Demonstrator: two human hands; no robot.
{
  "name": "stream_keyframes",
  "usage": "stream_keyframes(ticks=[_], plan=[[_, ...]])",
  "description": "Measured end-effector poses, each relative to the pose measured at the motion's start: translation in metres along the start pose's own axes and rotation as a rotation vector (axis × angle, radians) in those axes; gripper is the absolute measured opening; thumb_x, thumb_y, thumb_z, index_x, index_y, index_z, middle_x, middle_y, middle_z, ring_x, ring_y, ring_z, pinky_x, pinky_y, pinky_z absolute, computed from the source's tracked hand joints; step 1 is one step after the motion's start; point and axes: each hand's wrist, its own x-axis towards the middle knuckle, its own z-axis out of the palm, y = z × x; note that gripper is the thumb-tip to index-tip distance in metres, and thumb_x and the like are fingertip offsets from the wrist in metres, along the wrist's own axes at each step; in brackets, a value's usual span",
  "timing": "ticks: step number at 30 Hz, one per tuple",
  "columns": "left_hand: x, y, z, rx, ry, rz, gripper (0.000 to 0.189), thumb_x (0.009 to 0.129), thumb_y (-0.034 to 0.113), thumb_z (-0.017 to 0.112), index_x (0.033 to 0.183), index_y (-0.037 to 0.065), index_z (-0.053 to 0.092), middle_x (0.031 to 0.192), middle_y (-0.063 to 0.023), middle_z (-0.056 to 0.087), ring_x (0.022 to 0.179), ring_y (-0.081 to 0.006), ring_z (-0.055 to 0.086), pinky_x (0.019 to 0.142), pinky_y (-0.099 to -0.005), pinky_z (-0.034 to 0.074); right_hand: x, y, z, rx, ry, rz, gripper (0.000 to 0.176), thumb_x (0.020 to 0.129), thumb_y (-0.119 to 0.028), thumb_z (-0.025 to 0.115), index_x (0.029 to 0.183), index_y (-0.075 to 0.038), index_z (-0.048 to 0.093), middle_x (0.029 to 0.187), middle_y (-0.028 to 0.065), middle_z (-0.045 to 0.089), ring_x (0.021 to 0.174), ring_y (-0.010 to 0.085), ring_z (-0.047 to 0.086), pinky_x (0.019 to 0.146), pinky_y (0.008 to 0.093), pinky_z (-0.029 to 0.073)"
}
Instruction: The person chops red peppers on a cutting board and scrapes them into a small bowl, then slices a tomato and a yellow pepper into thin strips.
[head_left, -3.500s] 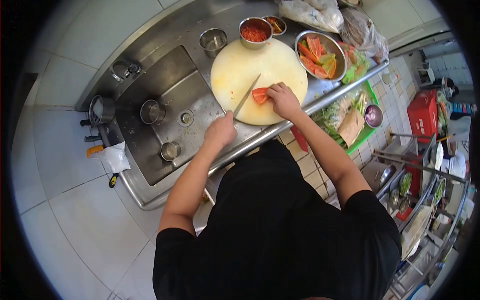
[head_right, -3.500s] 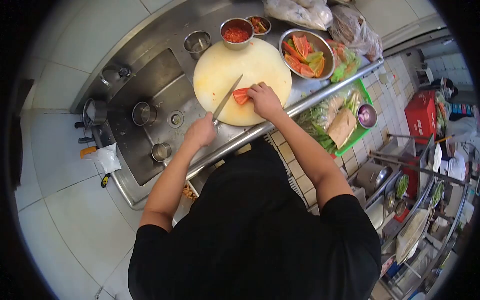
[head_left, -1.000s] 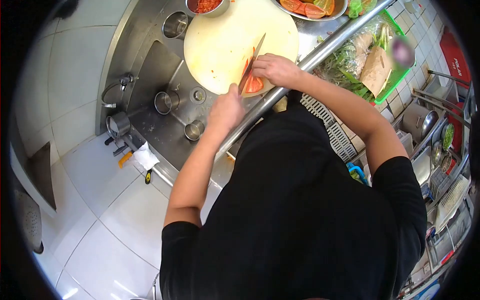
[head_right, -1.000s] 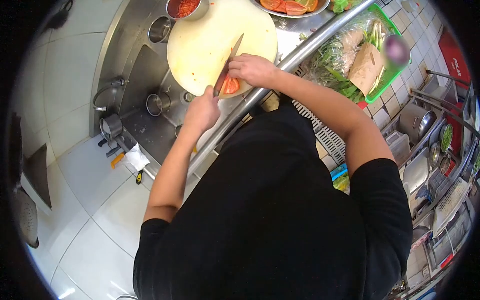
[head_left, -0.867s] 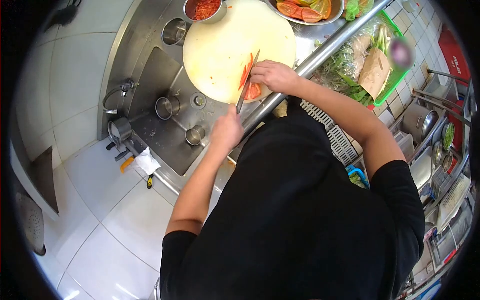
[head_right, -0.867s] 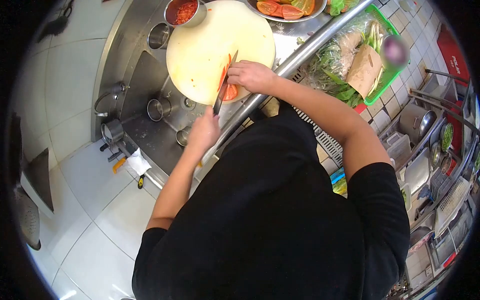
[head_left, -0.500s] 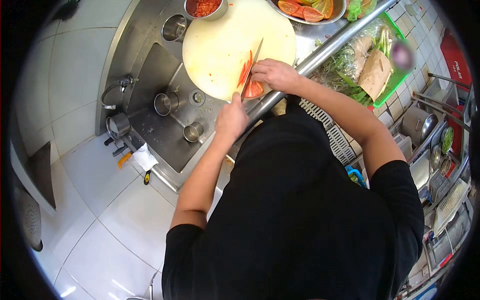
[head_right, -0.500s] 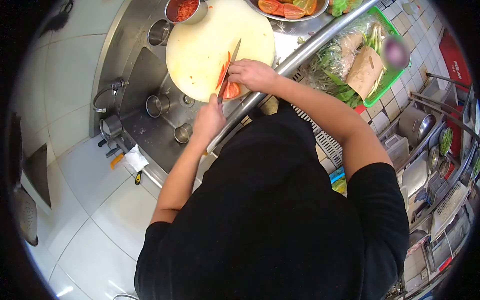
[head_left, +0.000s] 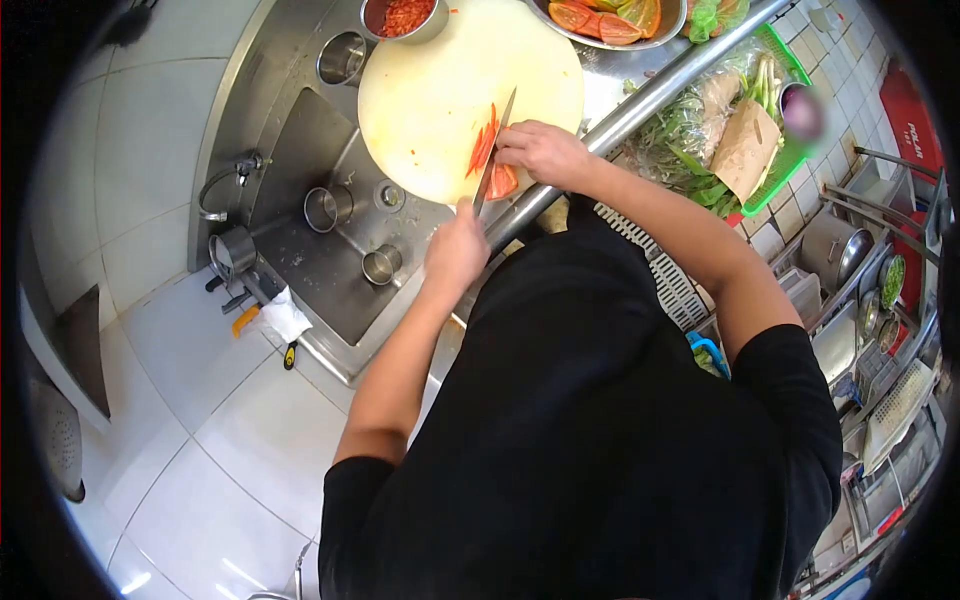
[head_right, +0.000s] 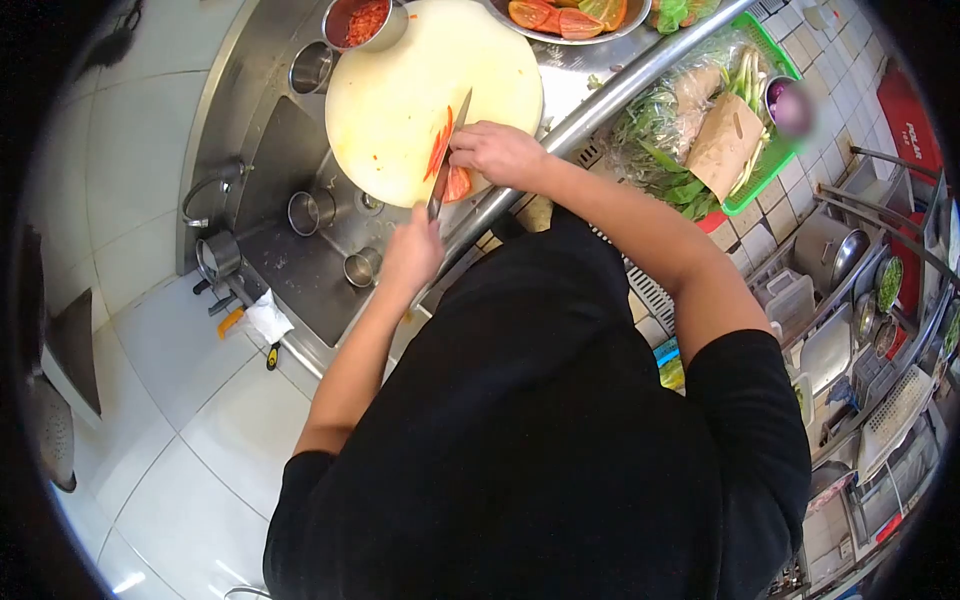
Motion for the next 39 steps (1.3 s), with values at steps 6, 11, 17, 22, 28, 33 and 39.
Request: stream_keyframes(ticks=[6, 11, 17, 22, 28, 33, 39], plan=[[-0.003, 0.001, -0.028, 0.048, -0.090, 0.001, 0.022, 0.097, 0.021, 0.051, 0.110, 0.003, 0.049, 0.091, -0.0310, 0.066, 0.090, -0.0490, 0.065, 0.080, -0.0589, 0.049, 0.004, -0.003, -0.002, -0.031, 0.026, -0.013, 0.024, 0.077, -0.007, 0.056, 0.098, -0.007, 0.067, 0.105, 0.0062, 0.060, 0.102, 0.0246, 0.060, 0.093, 0.0358, 0.048], [0.033, -0.004, 0.013, -0.055, 0.033, 0.035, 0.025, 0.097, 0.021, 0.052, 0.111, 0.001, 0.046, 0.088, -0.0324, 0.065, 0.087, -0.0508, 0.063, 0.079, -0.0588, 0.048, 0.002, -0.001, -0.009, -0.098, -0.058, 0.032, 0.027, 0.078, -0.007, 0.055, 0.103, -0.008, 0.065, 0.109, 0.0053, 0.060, 0.105, 0.0234, 0.060, 0.095, 0.0344, 0.048], [0.020, -0.001, -0.022, -0.030, -0.005, 0.104, 0.023, 0.096, 0.018, 0.052, 0.108, -0.001, 0.046, 0.086, -0.0335, 0.064, 0.086, -0.0508, 0.063, 0.078, -0.0579, 0.048, -0.002, -0.004, -0.013, -0.105, -0.111, 0.050, 0.029, 0.077, -0.006, 0.056, 0.105, -0.009, 0.065, 0.110, 0.0038, 0.061, 0.106, 0.0230, 0.060, 0.096, 0.0338, 0.048], [0.011, 0.004, -0.031, 0.065, -0.060, 0.053, 0.022, 0.095, 0.018, 0.053, 0.110, 0.002, 0.050, 0.091, -0.0302, 0.066, 0.089, -0.0461, 0.066, 0.080, -0.0559, 0.050, 0.002, -0.004, -0.012, -0.102, -0.112, 0.055, 0.030, 0.077, -0.006, 0.056, 0.104, -0.010, 0.067, 0.111, 0.0031, 0.061, 0.107, 0.0220, 0.060, 0.095, 0.0329, 0.049], [-0.017, -0.012, -0.016, 0.076, -0.101, -0.035, 0.024, 0.096, 0.018, 0.050, 0.115, 0.004, 0.050, 0.087, -0.0288, 0.067, 0.085, -0.0477, 0.066, 0.078, -0.0589, 0.050, 0.002, -0.001, -0.012, -0.104, -0.082, 0.037, 0.029, 0.077, -0.006, 0.056, 0.103, -0.009, 0.068, 0.110, 0.0032, 0.061, 0.105, 0.0218, 0.060, 0.094, 0.0325, 0.049], [0.028, 0.010, -0.013, 0.028, 0.015, 0.083, 0.021, 0.095, 0.017, 0.051, 0.110, 0.002, 0.050, 0.086, -0.0296, 0.067, 0.084, -0.0475, 0.066, 0.075, -0.0582, 0.051, -0.004, -0.005, -0.007, -0.047, -0.078, 0.053, 0.034, 0.069, -0.002, 0.059, 0.102, -0.008, 0.068, 0.111, 0.0030, 0.062, 0.102, 0.0224, 0.059, 0.092, 0.0328, 0.049], [-0.001, -0.004, -0.003, 0.071, -0.068, -0.012, 0.023, 0.096, 0.020, 0.052, 0.109, 0.002, 0.049, 0.085, -0.0311, 0.066, 0.083, -0.0494, 0.065, 0.076, -0.0591, 0.050, 0.001, 0.004, -0.011, -0.057, -0.068, 0.029, 0.028, 0.072, -0.004, 0.058, 0.097, -0.009, 0.070, 0.109, 0.0034, 0.063, 0.101, 0.0227, 0.060, 0.090, 0.0332, 0.051]])
